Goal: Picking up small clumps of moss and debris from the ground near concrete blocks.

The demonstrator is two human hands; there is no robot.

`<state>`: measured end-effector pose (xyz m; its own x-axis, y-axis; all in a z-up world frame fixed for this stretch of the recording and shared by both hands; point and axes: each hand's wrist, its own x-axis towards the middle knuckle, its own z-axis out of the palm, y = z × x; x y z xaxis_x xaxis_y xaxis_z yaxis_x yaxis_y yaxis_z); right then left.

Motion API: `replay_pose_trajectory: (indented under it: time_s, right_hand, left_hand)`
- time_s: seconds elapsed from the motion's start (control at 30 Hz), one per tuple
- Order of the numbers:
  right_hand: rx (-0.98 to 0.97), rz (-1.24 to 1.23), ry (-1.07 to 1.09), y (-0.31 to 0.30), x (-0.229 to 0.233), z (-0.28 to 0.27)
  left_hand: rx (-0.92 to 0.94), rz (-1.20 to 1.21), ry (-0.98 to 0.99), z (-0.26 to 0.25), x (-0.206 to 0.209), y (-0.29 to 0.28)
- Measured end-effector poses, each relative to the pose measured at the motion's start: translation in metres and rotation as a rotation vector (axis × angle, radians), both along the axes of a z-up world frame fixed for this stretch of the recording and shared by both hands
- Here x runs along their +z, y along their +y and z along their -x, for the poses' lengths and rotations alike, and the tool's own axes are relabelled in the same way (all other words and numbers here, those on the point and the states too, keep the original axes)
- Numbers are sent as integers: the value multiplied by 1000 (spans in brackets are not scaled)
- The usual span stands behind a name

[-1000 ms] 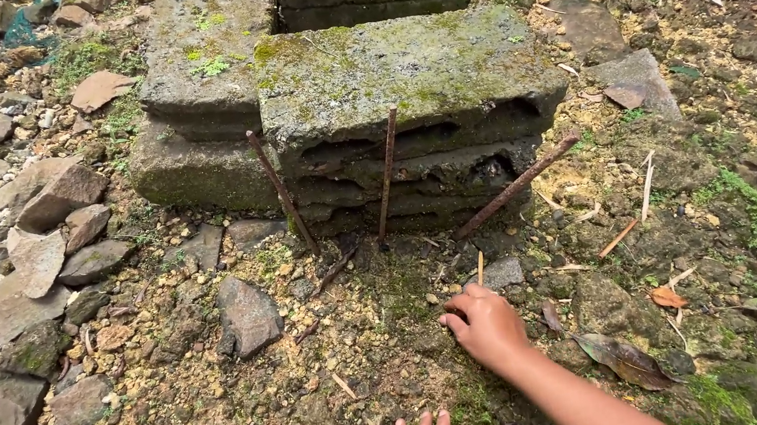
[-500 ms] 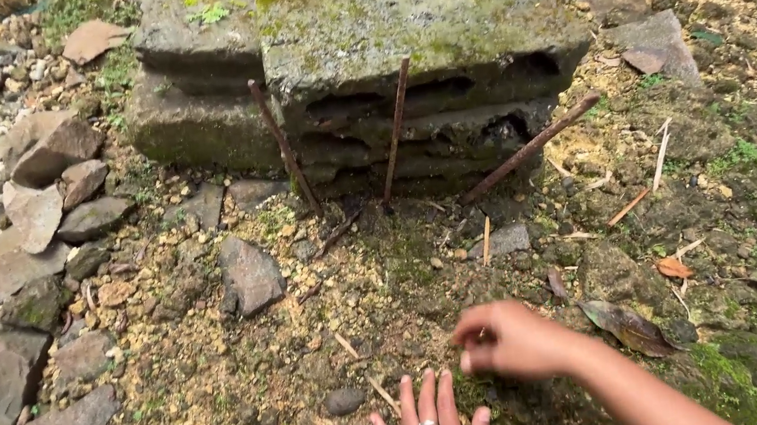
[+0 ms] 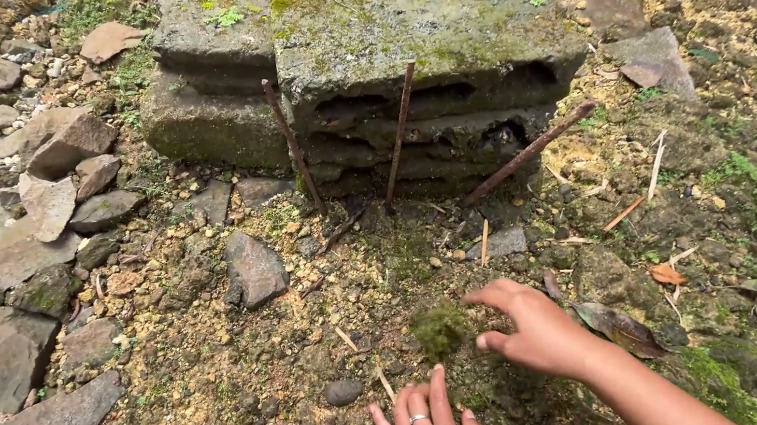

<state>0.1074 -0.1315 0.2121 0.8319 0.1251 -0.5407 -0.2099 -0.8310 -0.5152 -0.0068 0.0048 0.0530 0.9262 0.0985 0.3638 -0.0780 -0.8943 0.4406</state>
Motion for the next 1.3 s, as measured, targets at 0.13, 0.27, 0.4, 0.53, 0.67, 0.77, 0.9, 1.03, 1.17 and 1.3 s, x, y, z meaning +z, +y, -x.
replay_pose_trajectory:
  time_s: [0.13, 0.27, 0.4, 0.53, 0.67, 0.77, 0.9, 1.03, 1.17, 1.3]
  right_hand:
    - [270, 113, 65, 1, -14, 25]
    - [320, 146, 6, 0, -29, 36]
    - [-25, 21, -198, -10, -24, 36]
    - [71, 241, 71, -18, 17, 55]
    - [275, 169, 181, -37, -25, 94]
    - [325, 21, -88, -57, -75, 114]
    - [-20, -150, -429, -67, -96, 119]
    - [-59, -201, -457, -81, -106, 132]
    - [179, -180, -179, -74, -113, 168]
    - [74, -41, -44, -56, -100, 184]
  left_hand:
    - [38, -67, 5, 1, -1, 1]
    - [33, 7, 82, 2, -6, 1]
    - [-154, -19, 188, -4, 8, 13]
    - [-52, 214, 170, -30, 30, 32]
    - [-64, 69, 45, -22, 54, 26]
    - [-144, 89, 48, -1, 50, 6]
    - [-134, 209, 35, 20, 35, -20]
    - [-91, 280, -21, 26, 27, -36]
    - [-104, 179, 100, 39, 10, -25]
    - [-198, 150, 2, 40, 21, -24]
